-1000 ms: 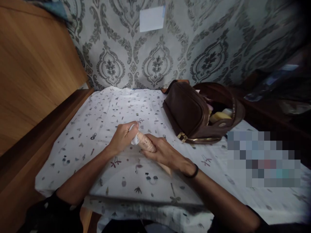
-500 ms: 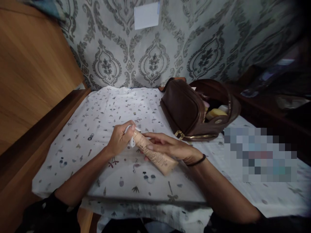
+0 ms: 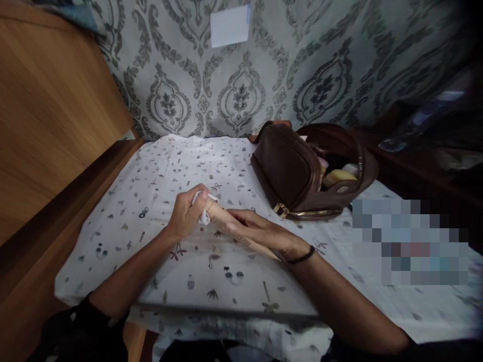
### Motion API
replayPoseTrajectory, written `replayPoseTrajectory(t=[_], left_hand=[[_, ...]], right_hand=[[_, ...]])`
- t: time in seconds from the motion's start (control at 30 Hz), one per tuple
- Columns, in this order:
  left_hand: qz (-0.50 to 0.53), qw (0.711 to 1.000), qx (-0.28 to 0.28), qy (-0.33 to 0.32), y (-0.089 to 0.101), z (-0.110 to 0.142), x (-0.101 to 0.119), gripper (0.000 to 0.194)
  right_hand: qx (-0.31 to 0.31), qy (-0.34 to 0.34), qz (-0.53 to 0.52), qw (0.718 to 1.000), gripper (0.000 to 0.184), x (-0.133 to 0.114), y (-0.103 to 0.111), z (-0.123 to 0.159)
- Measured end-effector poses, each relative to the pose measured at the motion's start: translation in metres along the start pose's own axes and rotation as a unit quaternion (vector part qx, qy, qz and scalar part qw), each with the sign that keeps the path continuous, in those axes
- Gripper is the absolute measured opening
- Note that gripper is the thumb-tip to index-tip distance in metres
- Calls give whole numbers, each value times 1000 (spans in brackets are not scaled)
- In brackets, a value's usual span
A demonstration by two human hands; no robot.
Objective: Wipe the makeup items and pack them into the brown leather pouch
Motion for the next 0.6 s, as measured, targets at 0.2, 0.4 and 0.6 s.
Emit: replayPoseTrajectory(t=[0.2,0.4,0.6], left_hand=[[-16,1000,5,-12,0,0,3,40],[-40,999,5,-9,-1,0,5,39],[-5,1000,-24,-12,2,-4,4,35]], right_hand=[[-6,11,-34,999,46,6,1,-5],[55,58,-10,997,44,1,8,-10],[44,52,-26,997,39,-1,6,-7]])
Point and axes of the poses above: each hand's wrist, its own z-axis away from the middle knuckle, its own y-axis out of the back of the hand, x = y × z, the point moved 9 cm from there along -z, towards the middle knuckle, and after that the axes turned 7 degrees about -x, right-handed, at the moved point
